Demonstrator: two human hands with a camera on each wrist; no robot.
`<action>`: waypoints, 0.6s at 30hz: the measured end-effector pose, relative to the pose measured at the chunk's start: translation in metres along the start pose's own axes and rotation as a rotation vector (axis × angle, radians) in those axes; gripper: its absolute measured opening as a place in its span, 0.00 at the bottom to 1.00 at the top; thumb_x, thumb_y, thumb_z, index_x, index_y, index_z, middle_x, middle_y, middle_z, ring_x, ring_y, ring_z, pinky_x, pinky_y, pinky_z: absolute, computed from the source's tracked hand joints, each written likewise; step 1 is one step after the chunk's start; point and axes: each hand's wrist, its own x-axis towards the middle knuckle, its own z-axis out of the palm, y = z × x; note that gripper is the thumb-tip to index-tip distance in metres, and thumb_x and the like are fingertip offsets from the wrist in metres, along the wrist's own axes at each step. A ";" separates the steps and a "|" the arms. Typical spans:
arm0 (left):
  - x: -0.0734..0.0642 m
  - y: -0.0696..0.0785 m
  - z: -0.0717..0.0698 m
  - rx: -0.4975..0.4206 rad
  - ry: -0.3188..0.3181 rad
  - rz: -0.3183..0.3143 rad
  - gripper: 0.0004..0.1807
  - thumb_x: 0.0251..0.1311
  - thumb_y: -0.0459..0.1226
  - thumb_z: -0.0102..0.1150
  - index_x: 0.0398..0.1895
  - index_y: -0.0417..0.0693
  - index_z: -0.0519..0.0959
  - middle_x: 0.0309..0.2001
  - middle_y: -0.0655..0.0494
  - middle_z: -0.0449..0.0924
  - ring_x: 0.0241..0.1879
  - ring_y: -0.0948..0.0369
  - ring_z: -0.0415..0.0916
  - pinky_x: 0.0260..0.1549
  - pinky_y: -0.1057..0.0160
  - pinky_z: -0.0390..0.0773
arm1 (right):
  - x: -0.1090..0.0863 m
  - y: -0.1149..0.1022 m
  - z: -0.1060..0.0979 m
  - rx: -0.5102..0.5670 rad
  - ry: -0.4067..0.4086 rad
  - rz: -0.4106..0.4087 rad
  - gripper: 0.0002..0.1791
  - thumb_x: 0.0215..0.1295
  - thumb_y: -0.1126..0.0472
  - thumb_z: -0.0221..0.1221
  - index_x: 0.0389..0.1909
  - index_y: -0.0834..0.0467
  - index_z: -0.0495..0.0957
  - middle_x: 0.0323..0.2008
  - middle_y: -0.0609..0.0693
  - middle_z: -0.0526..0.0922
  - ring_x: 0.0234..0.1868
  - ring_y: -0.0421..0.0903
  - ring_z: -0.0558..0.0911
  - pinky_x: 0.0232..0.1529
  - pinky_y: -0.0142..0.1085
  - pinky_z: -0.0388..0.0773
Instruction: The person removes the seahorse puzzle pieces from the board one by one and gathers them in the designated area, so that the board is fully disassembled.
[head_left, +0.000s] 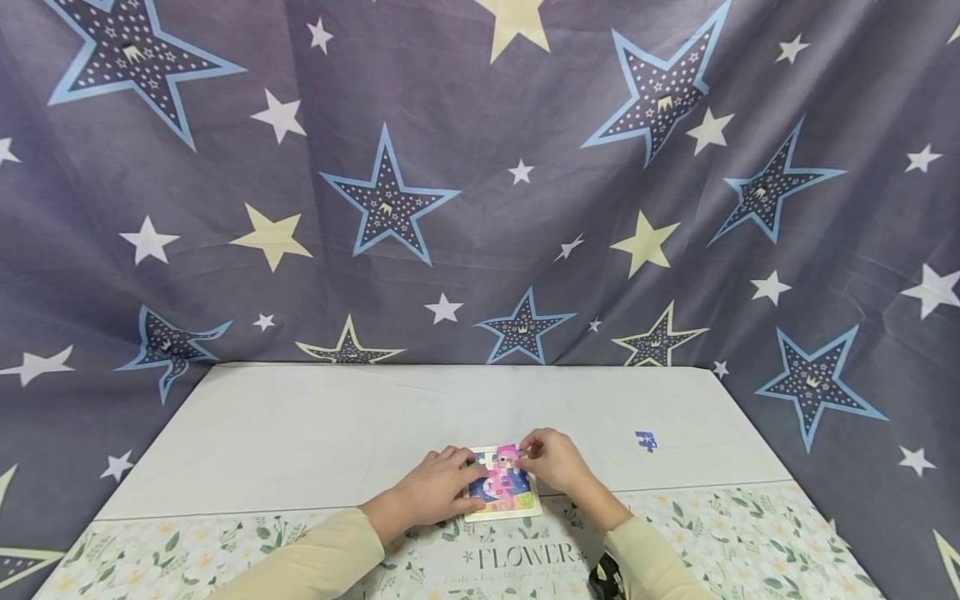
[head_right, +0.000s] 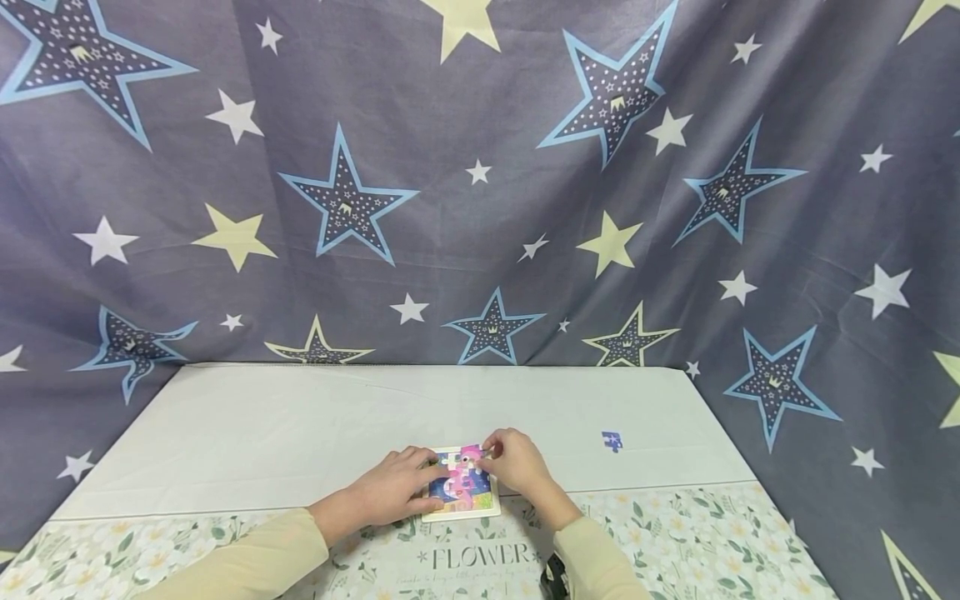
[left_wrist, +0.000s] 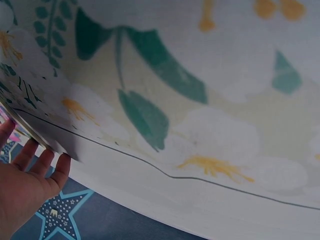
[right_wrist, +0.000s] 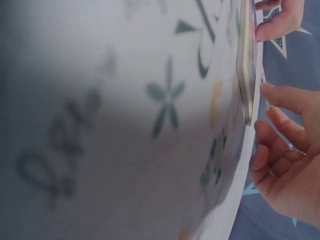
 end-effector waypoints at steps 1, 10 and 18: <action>0.000 0.000 0.000 0.001 0.001 0.002 0.29 0.63 0.62 0.42 0.63 0.65 0.68 0.60 0.55 0.67 0.60 0.56 0.65 0.53 0.49 0.69 | 0.000 0.000 -0.001 0.007 -0.001 0.005 0.10 0.50 0.60 0.69 0.31 0.58 0.79 0.26 0.48 0.76 0.26 0.41 0.71 0.26 0.31 0.69; 0.000 0.000 0.001 0.006 0.004 -0.001 0.29 0.62 0.63 0.42 0.63 0.65 0.68 0.60 0.55 0.67 0.59 0.56 0.65 0.52 0.49 0.69 | -0.002 0.009 -0.007 -0.003 0.024 0.013 0.10 0.50 0.61 0.68 0.32 0.58 0.80 0.25 0.46 0.76 0.26 0.40 0.71 0.26 0.31 0.69; -0.001 0.001 0.000 0.005 -0.002 -0.003 0.29 0.62 0.62 0.43 0.63 0.65 0.68 0.61 0.54 0.67 0.60 0.56 0.65 0.53 0.49 0.68 | -0.004 0.014 -0.012 -0.007 0.049 0.007 0.10 0.50 0.61 0.69 0.32 0.58 0.80 0.24 0.47 0.76 0.26 0.40 0.71 0.26 0.30 0.69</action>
